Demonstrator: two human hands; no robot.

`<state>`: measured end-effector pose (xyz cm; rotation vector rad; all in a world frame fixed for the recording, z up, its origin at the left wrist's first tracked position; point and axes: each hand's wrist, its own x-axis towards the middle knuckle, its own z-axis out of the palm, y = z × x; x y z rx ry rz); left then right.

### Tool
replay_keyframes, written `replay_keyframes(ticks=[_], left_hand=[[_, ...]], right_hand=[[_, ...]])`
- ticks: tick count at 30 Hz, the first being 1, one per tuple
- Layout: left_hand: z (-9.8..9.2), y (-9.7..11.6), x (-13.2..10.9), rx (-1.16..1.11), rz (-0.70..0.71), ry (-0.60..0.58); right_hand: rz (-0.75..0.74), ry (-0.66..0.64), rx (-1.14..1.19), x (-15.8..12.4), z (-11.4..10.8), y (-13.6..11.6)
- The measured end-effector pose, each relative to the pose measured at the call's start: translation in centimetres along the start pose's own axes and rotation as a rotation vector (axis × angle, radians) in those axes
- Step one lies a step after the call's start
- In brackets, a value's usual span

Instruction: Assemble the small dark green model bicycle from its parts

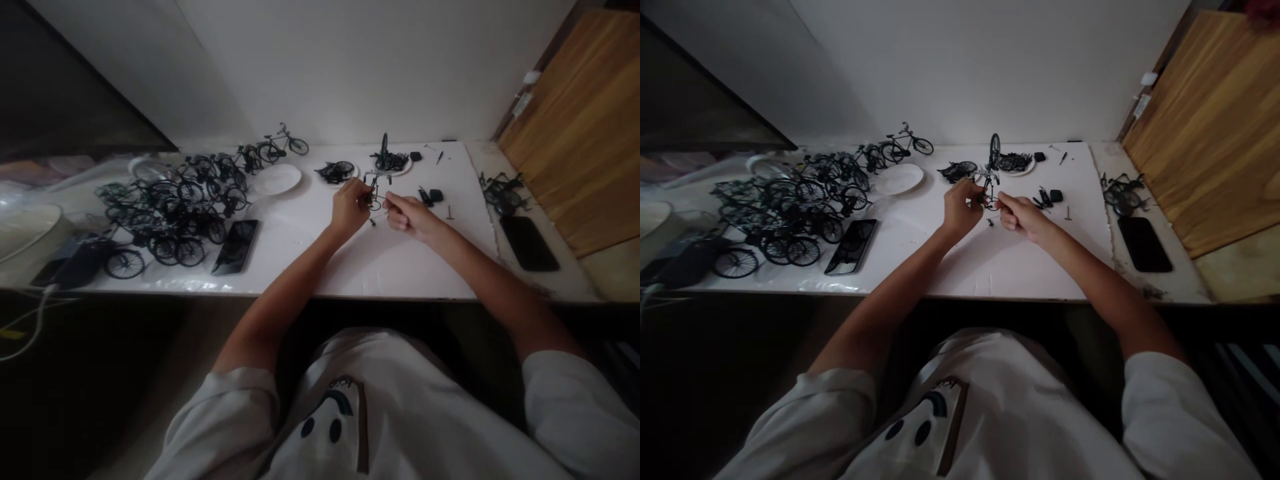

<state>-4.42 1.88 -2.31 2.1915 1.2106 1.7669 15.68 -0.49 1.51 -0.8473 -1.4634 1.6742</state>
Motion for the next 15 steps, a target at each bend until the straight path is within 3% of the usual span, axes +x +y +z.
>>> replay_keyframes(ticks=[4, 8, 10, 15], left_hand=[[-0.1, 0.2, 0.4, -0.001, -0.006, -0.007], [-0.3, 0.0, 0.5, -0.075, -0.003, -0.015], [-0.3, 0.0, 0.6, -0.101, -0.012, -0.01], [-0.1, -0.1, 0.3, -0.113, -0.043, -0.018]], right_hand=[[-0.072, 0.044, -0.161, 0.0, 0.0, 0.1], [-0.389, 0.214, -0.74, -0.2, -0.1, 0.0], [-0.486, 0.233, -0.963, -0.2, -0.5, 0.0], [-0.502, 0.223, -1.105, -0.1, -1.2, 0.2]])
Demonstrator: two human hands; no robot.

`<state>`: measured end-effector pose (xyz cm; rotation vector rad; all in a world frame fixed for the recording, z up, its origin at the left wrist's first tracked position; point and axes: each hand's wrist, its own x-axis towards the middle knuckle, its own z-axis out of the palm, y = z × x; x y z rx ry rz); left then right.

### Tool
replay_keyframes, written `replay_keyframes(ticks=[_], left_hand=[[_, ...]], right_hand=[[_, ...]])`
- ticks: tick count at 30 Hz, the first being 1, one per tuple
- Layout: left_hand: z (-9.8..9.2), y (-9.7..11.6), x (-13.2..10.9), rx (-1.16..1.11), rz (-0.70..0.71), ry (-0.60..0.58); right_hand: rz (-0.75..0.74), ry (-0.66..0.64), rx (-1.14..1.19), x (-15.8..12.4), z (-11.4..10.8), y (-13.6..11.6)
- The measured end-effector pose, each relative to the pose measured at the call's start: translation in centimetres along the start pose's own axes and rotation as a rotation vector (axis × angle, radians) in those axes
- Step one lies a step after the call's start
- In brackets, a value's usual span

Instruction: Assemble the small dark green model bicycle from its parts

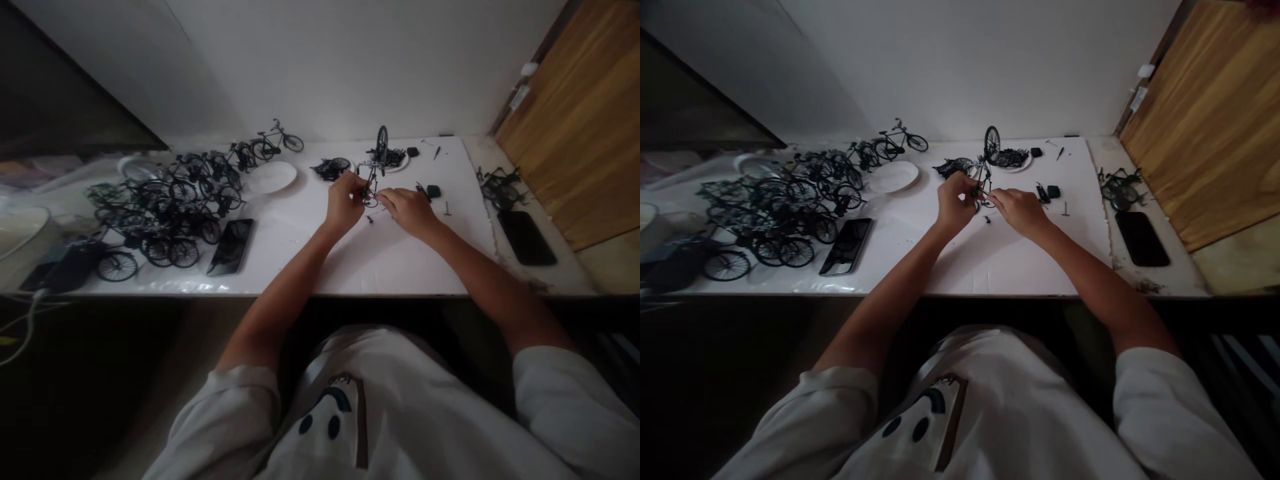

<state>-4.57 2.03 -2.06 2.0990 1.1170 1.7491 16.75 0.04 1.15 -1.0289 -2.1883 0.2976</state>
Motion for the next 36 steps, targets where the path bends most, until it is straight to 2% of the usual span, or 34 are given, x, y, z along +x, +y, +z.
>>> replay_keyframes(ticks=[4, 7, 11, 15, 19, 24, 27, 29, 32, 36], left_hand=[[0.1, 0.2, -0.2, 0.007, 0.013, 0.003], [0.0, 0.6, -0.1, 0.031, 0.036, 0.012], [-0.4, 0.8, 0.1, 0.083, 0.066, 0.007], [-0.3, 0.5, 0.1, 0.066, 0.051, -0.016], [0.4, 0.1, 0.1, -0.05, -0.008, -0.024], [1.2, -1.0, -0.1, -0.129, -0.069, -0.038], [1.6, -2.2, -0.3, -0.199, -0.168, -0.03], [1.9, -3.1, -0.3, -0.226, -0.214, -0.016], [2.6, -3.8, -0.4, -0.298, -0.281, -0.007], [3.2, -3.6, -0.6, -0.388, -0.367, -0.022]], right_hand=[[0.083, -0.045, 0.274, -0.4, 0.3, -0.8], [0.236, -0.096, 0.645, -0.4, 0.6, -1.8], [0.465, -0.253, 1.078, 0.0, 0.3, -2.3], [0.602, -0.343, 1.248, 0.4, -0.2, -2.1], [0.592, -0.298, 1.209, 0.6, -0.1, -1.6], [0.526, -0.119, 1.033, 1.0, 0.4, -0.2], [0.453, 0.03, 0.814, 1.0, 0.7, 0.7], [0.342, 0.123, 0.578, 0.8, 0.6, 1.1], [0.2, 0.182, 0.296, 0.5, 0.3, 1.1], [0.182, 0.211, 0.225, 0.5, -0.3, 0.9]])
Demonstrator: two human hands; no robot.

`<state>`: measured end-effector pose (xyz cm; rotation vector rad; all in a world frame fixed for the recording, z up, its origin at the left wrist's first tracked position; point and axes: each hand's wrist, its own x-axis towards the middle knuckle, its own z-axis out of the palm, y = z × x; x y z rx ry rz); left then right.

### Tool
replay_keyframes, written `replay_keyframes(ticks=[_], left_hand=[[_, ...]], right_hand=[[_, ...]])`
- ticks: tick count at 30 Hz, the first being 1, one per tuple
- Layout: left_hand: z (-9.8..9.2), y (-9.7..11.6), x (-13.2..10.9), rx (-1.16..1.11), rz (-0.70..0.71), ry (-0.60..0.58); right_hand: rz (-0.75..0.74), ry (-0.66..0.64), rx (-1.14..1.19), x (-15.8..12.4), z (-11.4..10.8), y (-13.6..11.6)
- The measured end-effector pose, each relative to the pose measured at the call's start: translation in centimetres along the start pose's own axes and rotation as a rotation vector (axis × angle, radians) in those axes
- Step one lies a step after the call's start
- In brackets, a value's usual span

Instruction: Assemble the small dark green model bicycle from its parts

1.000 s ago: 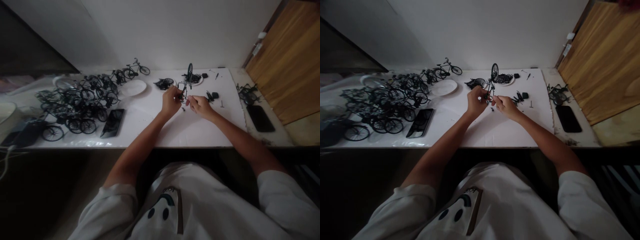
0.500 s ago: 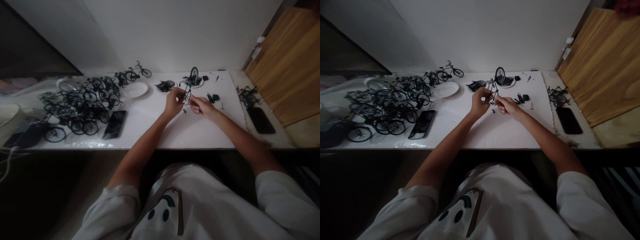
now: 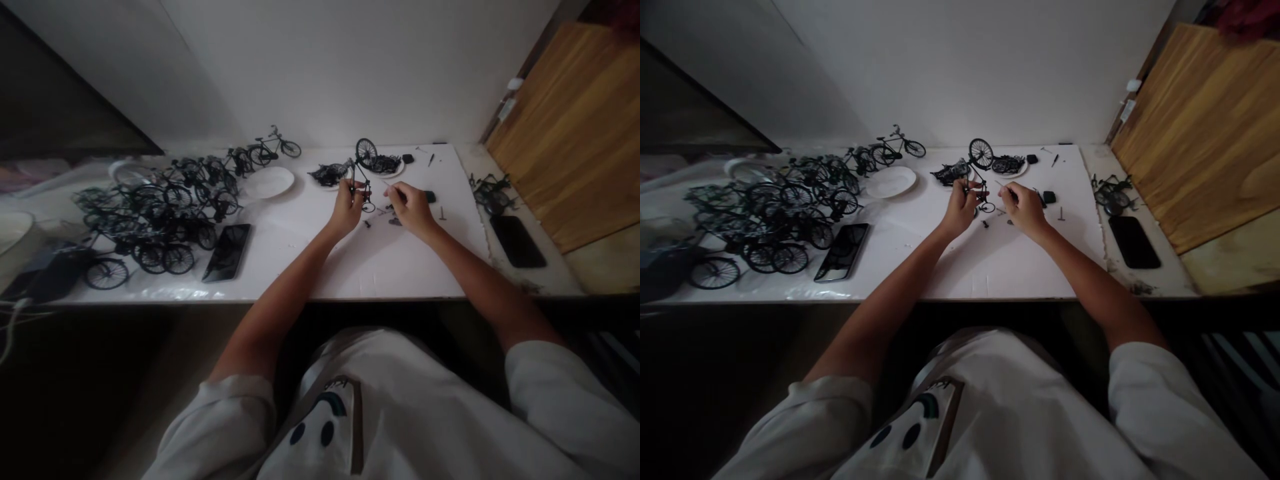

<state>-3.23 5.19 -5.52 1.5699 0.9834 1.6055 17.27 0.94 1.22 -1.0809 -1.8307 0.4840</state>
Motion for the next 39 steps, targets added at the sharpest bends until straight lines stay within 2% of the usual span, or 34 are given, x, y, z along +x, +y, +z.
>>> replay_keyframes(ticks=[4, 9, 14, 23, 32, 39], left_hand=[[0.3, 1.2, -0.5, 0.005, -0.021, -0.002], [0.0, 2.5, -0.9, 0.075, 0.016, -0.004], [-0.3, 2.4, -1.0, 0.042, 0.032, 0.002], [-0.3, 3.4, -1.2, -0.028, -0.029, 0.045], [-0.4, 3.9, -1.2, -0.018, -0.091, 0.016], [0.0, 4.8, -1.4, 0.004, -0.04, 0.015]], right_hand=[[0.005, 0.029, 0.02, 0.1, 0.0, 0.2], [-0.058, -0.012, -0.02, -0.1, 0.8, 0.9], [-0.049, -0.024, -0.066, -0.4, 1.5, 1.2], [-0.179, 0.003, -0.071, -0.8, 2.5, 1.9], [-0.159, 0.012, -0.086, -0.9, 2.1, 1.4], [-0.195, 0.025, -0.085, -0.7, 1.8, 1.2]])
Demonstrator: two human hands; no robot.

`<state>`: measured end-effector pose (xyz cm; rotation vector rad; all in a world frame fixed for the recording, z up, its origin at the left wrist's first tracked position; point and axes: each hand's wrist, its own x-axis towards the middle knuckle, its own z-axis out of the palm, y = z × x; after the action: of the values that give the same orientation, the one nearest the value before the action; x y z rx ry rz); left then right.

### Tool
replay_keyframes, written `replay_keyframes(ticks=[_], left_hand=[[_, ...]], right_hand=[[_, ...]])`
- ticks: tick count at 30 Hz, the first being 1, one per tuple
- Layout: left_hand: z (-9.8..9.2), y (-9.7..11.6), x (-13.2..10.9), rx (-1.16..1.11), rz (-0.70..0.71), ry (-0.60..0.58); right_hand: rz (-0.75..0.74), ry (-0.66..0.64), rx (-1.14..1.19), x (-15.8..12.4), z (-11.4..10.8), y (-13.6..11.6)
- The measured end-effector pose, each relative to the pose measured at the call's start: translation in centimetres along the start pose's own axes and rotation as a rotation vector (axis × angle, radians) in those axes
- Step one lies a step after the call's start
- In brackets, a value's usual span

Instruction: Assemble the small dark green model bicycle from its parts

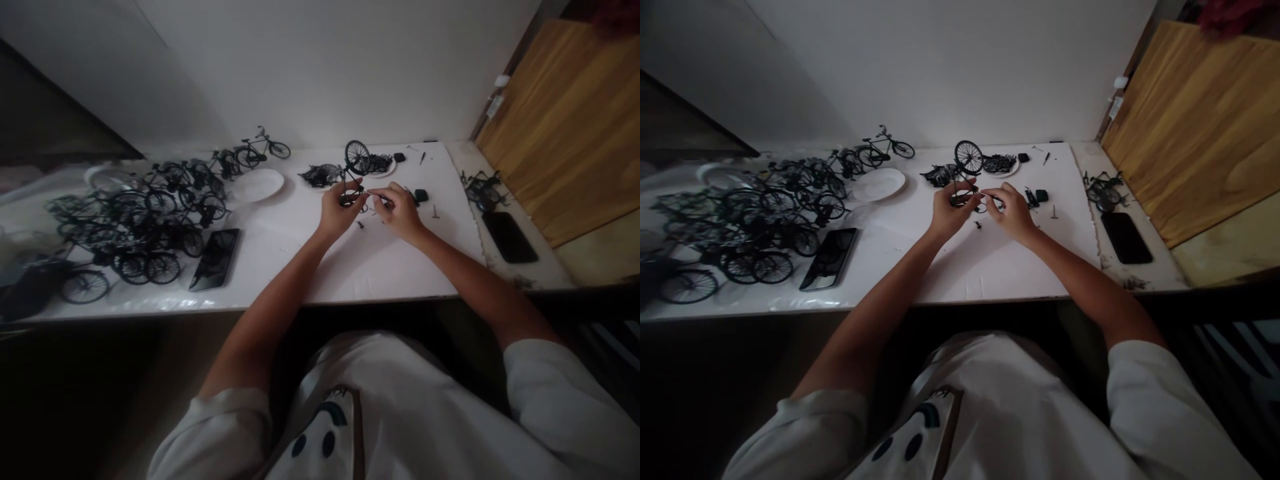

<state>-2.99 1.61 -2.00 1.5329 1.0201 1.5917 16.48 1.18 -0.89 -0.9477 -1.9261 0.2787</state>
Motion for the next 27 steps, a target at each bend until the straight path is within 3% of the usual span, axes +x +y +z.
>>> replay_keyframes(ticks=[7, 27], left_hand=[[0.23, 0.56, -0.12, 0.053, 0.01, -0.085], [0.35, -0.2, -0.06, 0.002, -0.007, -0.094]], right_hand=[[-0.003, 0.013, 0.017, 0.11, -0.02, 0.29], [-0.021, 0.063, 0.057, 0.05, -0.25, -0.45]])
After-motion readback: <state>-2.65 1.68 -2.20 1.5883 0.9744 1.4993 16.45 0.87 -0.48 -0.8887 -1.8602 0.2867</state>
